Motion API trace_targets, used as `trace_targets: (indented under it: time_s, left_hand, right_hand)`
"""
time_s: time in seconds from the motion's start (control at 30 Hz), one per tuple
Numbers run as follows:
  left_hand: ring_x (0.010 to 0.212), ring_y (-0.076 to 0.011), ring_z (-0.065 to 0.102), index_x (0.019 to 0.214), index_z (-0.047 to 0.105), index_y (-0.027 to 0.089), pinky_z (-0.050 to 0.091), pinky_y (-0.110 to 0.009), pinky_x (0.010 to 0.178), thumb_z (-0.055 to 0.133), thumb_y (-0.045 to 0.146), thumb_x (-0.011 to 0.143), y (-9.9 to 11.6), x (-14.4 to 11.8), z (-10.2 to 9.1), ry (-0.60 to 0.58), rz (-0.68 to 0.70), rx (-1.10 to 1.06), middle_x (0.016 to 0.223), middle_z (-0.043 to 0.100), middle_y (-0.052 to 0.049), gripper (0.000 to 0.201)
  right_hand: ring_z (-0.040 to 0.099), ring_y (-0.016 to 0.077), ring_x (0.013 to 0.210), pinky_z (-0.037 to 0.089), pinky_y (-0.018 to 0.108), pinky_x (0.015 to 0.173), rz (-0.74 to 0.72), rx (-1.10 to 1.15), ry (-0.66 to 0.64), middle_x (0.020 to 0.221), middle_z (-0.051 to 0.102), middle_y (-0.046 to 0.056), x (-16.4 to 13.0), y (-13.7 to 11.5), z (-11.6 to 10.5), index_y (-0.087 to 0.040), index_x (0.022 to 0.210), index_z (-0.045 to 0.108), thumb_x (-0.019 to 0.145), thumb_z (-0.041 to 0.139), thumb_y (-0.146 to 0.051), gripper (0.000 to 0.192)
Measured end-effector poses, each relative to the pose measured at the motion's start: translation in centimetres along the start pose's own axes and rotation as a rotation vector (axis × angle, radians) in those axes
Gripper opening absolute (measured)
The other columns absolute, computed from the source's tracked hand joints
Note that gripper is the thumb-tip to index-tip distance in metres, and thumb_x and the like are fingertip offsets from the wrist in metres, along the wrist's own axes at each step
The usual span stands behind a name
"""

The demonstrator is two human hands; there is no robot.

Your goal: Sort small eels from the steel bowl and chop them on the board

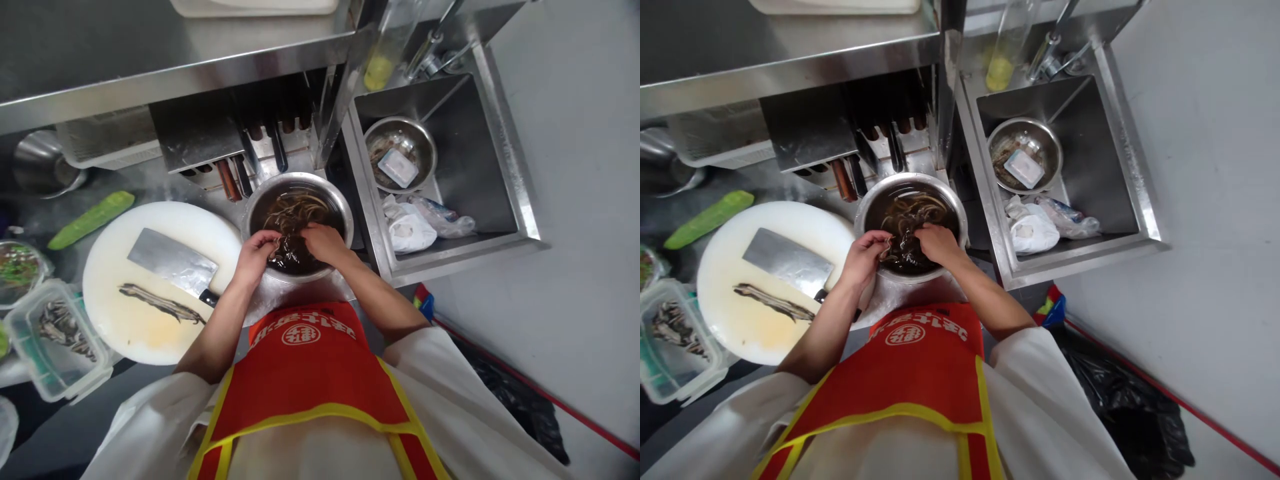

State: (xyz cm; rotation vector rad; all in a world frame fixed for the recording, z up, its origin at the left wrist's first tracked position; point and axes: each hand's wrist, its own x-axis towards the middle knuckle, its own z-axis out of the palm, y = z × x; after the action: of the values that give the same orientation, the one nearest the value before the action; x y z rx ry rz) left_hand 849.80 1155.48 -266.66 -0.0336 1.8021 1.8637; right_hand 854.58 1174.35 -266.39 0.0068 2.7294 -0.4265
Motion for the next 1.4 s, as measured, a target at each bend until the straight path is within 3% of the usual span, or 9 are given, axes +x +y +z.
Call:
trace_targets:
  time_s: [0.13,0.23,0.47,0.57,0.67,0.8,1.0,1.23,1.4]
  left_hand:
    - [0.061,-0.0093,0.055,0.081,0.073,0.019,0.043,-0.022,0.059,0.08,0.024,0.062,0.5,-0.9,-0.9,0.081,0.061,-0.22,0.071,0.066,0.001,0.021]
    - [0.063,-0.0109,0.061,0.08,0.071,0.019,0.049,-0.024,0.065,0.086,0.028,0.061,1.7,-2.4,-3.1,0.171,0.186,-0.305,0.068,0.066,0.001,0.026]
    - [0.065,-0.0137,0.066,0.087,0.065,0.02,0.057,-0.03,0.066,0.088,0.033,0.066,3.1,-11.4,-13.2,0.562,0.505,-0.091,0.075,0.065,0.002,0.034]
    - [0.069,-0.0135,0.065,0.093,0.066,0.021,0.058,-0.031,0.07,0.087,0.027,0.065,1.7,-15.1,-16.9,0.693,0.48,0.052,0.078,0.064,0.002,0.035]
    - [0.069,-0.0128,0.063,0.099,0.068,0.02,0.058,-0.031,0.071,0.085,0.026,0.064,-0.2,-16.8,-19.2,0.738,0.315,0.097,0.074,0.06,0.003,0.04]
    - [0.067,-0.0136,0.064,0.096,0.067,0.018,0.058,-0.033,0.07,0.082,0.027,0.059,-2.6,-16.0,-21.5,0.77,0.138,-0.06,0.07,0.057,0.005,0.041]
    - [0.064,-0.0119,0.063,0.083,0.06,0.017,0.055,-0.028,0.067,0.077,0.023,0.056,-5.0,-11.3,-26.6,0.899,0.007,-0.142,0.065,0.057,0.006,0.033]
    - [0.06,-0.0097,0.056,0.078,0.061,0.014,0.045,-0.022,0.059,0.069,0.017,0.069,-4.9,-6.6,-31.0,0.962,-0.076,0.223,0.066,0.06,0.004,0.013]
    - [0.059,-0.0111,0.048,0.077,0.063,0.013,0.038,-0.023,0.057,0.069,0.013,0.07,-5.4,-5.1,-33.0,1.0,-0.162,0.503,0.059,0.055,0.006,0.009]
  right_hand:
    - [0.067,0.0249,0.102,0.05,0.033,0.082,0.003,0.019,0.036,0.114,0.07,0.009,-0.6,-0.2,-0.2,-0.022,0.111,0.072,0.098,0.045,-0.027,0.03]
    - [0.067,0.0254,0.099,0.05,0.034,0.084,0.007,0.071,0.09,0.111,0.071,0.01,-1.1,-0.1,0.6,-0.02,0.11,0.072,0.097,0.048,-0.031,0.03]
    - [0.068,0.0242,0.093,0.051,0.037,0.086,-0.093,0.296,0.286,0.1,0.073,0.01,-1.7,0.6,2.2,-0.017,0.106,0.073,0.095,0.051,-0.03,0.028]
    - [0.068,0.0247,0.094,0.052,0.038,0.085,-0.099,0.337,0.32,0.102,0.074,0.01,-1.8,0.7,2.4,-0.018,0.105,0.073,0.094,0.052,-0.031,0.028]
    - [0.069,0.0249,0.093,0.053,0.039,0.085,-0.095,0.343,0.324,0.102,0.075,0.01,-1.7,0.7,2.4,-0.019,0.104,0.074,0.093,0.052,-0.032,0.027]
    - [0.069,0.0248,0.092,0.054,0.039,0.083,-0.104,0.363,0.329,0.101,0.075,0.01,-1.6,0.8,2.5,-0.019,0.102,0.074,0.093,0.053,-0.033,0.027]
    - [0.07,0.0242,0.09,0.053,0.039,0.083,-0.088,0.348,0.319,0.098,0.076,0.009,-1.6,0.8,2.5,-0.02,0.1,0.074,0.092,0.054,-0.033,0.026]
    - [0.069,0.0236,0.09,0.053,0.037,0.083,-0.081,0.345,0.321,0.1,0.075,0.01,-1.4,0.6,2.5,-0.019,0.101,0.074,0.093,0.054,-0.032,0.025]
    - [0.069,0.0222,0.089,0.052,0.035,0.083,-0.043,0.328,0.275,0.099,0.075,0.009,-1.1,0.3,2.1,-0.019,0.102,0.074,0.093,0.055,-0.026,0.022]
